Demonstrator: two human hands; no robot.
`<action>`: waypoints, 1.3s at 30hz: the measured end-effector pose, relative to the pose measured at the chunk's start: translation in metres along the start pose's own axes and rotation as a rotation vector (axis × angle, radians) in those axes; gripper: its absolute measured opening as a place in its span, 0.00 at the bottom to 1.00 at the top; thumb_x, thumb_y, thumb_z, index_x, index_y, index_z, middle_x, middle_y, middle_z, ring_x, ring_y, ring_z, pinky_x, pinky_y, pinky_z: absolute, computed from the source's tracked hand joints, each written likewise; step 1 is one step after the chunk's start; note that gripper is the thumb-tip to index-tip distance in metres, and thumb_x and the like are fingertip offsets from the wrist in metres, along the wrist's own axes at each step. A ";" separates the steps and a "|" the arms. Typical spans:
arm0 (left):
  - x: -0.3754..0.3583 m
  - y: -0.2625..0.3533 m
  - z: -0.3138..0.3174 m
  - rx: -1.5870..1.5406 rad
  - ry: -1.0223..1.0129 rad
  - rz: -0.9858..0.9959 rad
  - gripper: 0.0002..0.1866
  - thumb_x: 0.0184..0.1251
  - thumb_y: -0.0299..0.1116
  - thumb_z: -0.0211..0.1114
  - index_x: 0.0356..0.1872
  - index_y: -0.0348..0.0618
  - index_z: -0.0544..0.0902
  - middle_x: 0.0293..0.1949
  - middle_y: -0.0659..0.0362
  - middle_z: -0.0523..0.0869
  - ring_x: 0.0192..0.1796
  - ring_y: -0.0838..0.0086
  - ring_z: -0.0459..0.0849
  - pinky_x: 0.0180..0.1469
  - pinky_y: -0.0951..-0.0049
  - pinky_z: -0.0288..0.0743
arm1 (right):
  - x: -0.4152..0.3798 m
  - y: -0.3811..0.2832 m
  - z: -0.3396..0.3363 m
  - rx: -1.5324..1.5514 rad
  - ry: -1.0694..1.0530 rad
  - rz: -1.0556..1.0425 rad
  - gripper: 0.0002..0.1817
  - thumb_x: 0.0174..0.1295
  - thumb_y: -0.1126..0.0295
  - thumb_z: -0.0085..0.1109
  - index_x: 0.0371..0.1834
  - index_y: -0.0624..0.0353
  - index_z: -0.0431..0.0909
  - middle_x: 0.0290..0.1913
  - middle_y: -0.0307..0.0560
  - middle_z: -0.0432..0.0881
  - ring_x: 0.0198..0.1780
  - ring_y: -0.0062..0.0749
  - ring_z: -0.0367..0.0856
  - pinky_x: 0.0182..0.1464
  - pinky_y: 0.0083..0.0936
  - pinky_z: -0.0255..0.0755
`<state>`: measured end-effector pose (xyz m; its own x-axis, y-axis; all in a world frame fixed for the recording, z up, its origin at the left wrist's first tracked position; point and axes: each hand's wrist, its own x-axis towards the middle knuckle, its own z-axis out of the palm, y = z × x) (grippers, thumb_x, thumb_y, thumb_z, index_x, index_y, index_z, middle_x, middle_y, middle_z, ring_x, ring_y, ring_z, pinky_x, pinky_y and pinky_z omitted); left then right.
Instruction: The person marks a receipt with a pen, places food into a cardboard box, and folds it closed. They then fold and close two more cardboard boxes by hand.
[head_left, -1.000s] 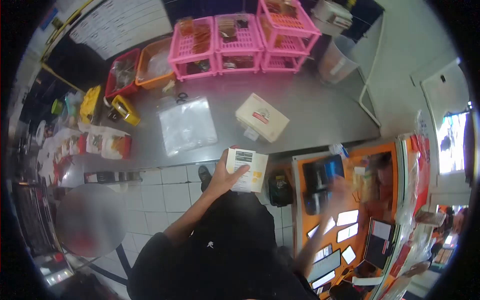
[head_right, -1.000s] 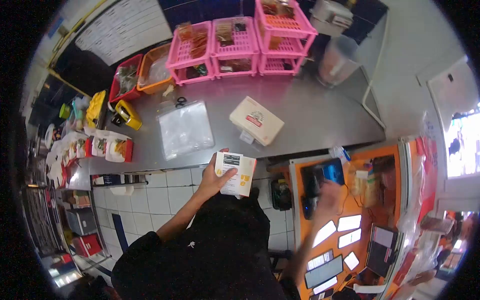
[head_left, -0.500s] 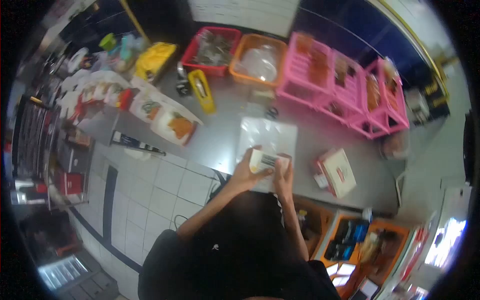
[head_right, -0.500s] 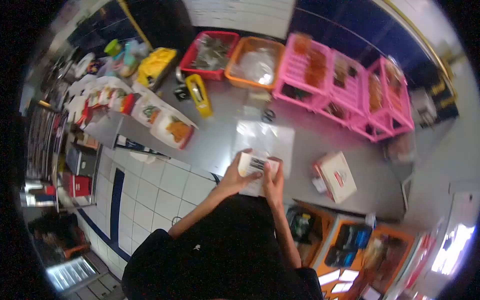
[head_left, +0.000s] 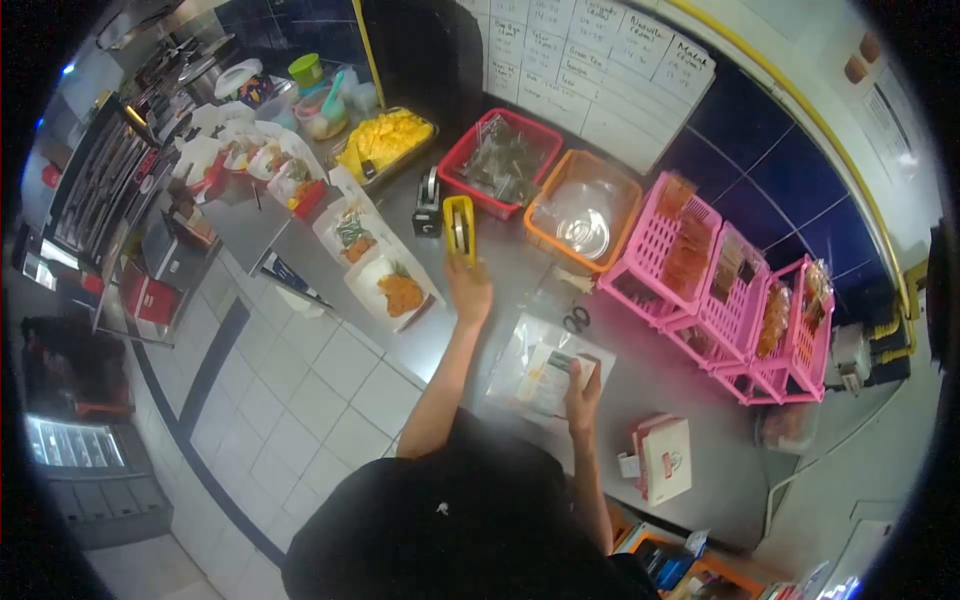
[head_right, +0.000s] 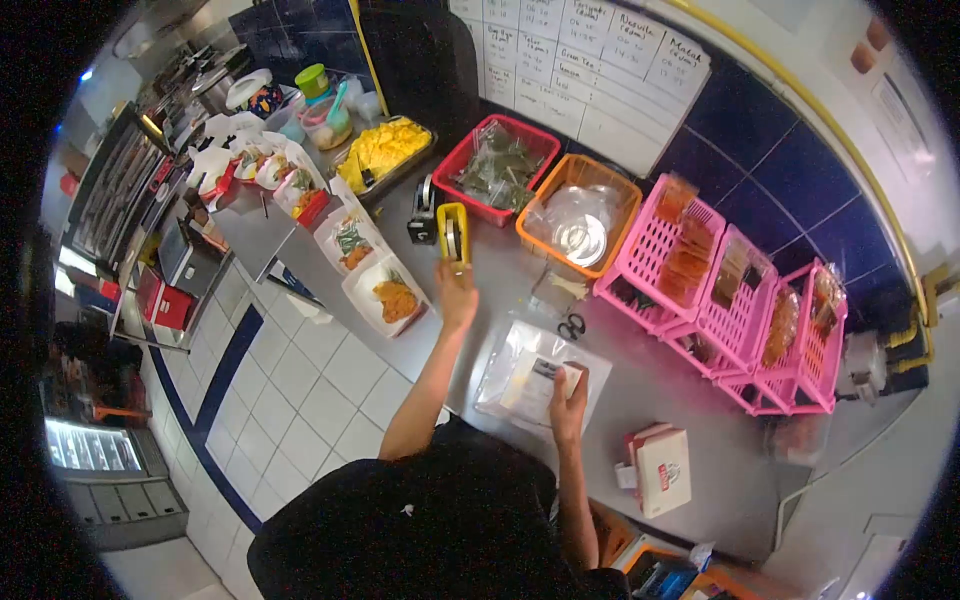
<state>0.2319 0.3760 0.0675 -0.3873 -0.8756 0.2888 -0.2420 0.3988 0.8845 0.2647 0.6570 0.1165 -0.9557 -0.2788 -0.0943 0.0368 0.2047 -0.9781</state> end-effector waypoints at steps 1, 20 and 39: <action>0.007 -0.005 0.006 -0.011 0.019 0.005 0.31 0.75 0.44 0.59 0.66 0.25 0.70 0.65 0.33 0.72 0.69 0.40 0.69 0.72 0.51 0.63 | -0.001 -0.009 -0.002 0.018 0.007 -0.043 0.22 0.76 0.53 0.56 0.58 0.63 0.72 0.47 0.49 0.79 0.50 0.32 0.75 0.56 0.31 0.71; -0.005 -0.058 0.021 0.014 0.210 -0.433 0.17 0.65 0.39 0.66 0.32 0.29 0.87 0.32 0.42 0.90 0.38 0.52 0.90 0.41 0.58 0.79 | -0.025 0.032 -0.080 0.062 -0.027 0.058 0.17 0.76 0.60 0.57 0.55 0.62 0.72 0.43 0.48 0.81 0.47 0.30 0.80 0.51 0.29 0.75; -0.155 0.160 -0.054 -0.536 -0.739 -0.465 0.07 0.72 0.27 0.67 0.46 0.37 0.84 0.29 0.55 0.89 0.21 0.83 0.77 0.22 0.80 0.68 | -0.023 -0.042 -0.028 -0.202 0.165 -0.102 0.16 0.73 0.64 0.61 0.56 0.62 0.72 0.42 0.62 0.84 0.43 0.46 0.86 0.44 0.39 0.77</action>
<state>0.3009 0.5613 0.1839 -0.8522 -0.4529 -0.2620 -0.1488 -0.2702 0.9512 0.2771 0.6809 0.1654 -0.9867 -0.1547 0.0501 -0.1049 0.3707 -0.9228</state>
